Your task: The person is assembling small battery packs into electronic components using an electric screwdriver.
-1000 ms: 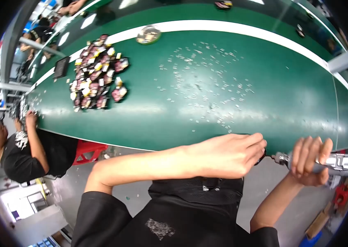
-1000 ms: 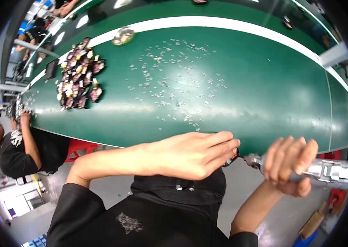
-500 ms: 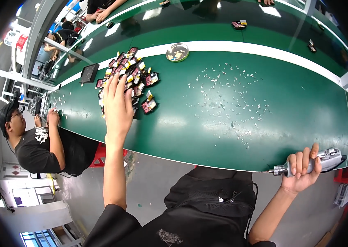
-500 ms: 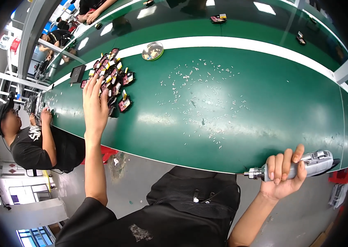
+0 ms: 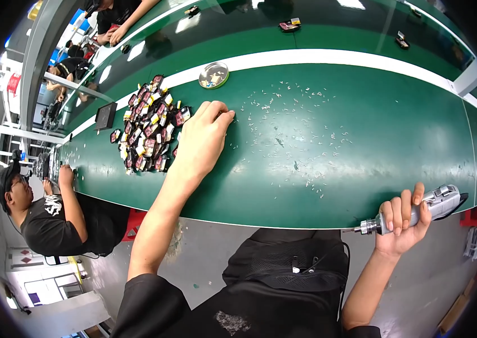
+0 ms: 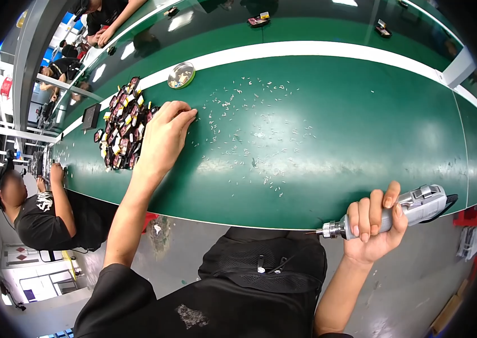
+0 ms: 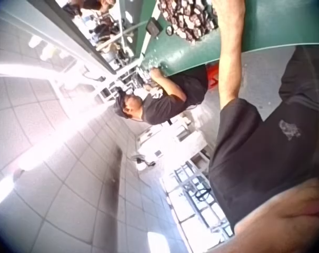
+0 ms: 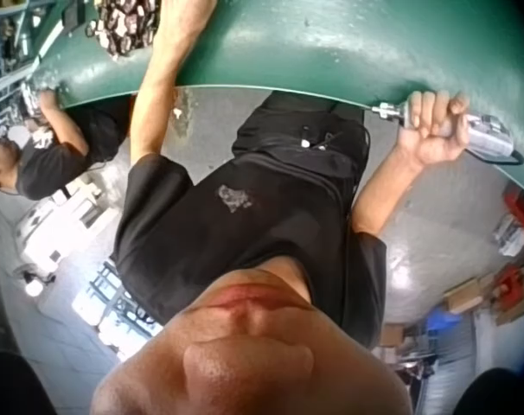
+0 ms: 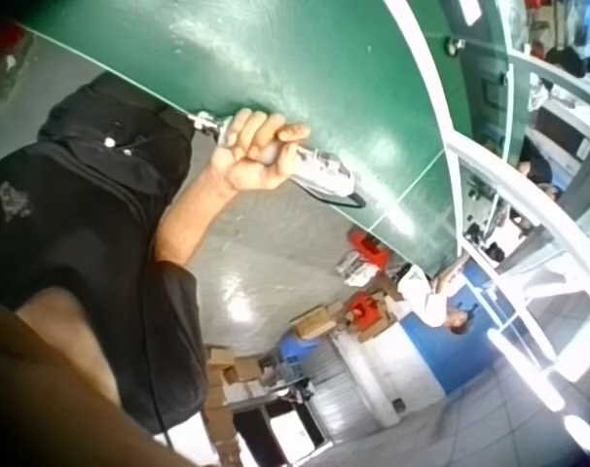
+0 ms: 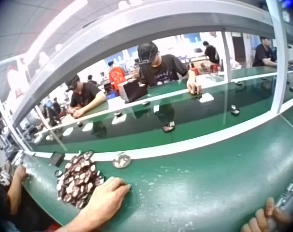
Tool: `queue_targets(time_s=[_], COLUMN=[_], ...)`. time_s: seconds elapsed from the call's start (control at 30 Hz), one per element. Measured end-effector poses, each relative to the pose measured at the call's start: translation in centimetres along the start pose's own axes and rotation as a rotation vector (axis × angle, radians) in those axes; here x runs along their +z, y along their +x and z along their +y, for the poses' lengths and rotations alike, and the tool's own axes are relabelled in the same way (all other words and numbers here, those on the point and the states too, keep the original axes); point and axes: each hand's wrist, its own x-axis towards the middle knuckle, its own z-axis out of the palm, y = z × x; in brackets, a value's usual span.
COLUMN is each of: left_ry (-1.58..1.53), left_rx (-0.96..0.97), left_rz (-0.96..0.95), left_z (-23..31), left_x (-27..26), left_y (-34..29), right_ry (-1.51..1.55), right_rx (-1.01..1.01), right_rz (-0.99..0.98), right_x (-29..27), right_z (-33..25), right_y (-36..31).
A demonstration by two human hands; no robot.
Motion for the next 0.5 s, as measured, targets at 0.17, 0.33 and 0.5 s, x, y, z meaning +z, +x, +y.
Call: queue_targets(time_s=[0.17,0.33,0.5], left_ry=[-0.028,-0.208,-0.523], left_rx=[0.049,-0.105,-0.196], left_rz=[0.018,0.147,0.178], left_z=[-0.7,0.0,6.7], left_x=[0.0,0.0,-1.2], left_y=[0.3,0.3,-1.1], right_ry=[0.022,0.012,0.01], right_rx=[-0.002,-0.013,-0.014], right_rz=[0.008,0.02,0.032], right_x=[-0.1,0.0,0.0], right_z=[0.1,-0.2,-0.3], right_y=[-0.1,-0.3,-0.5])
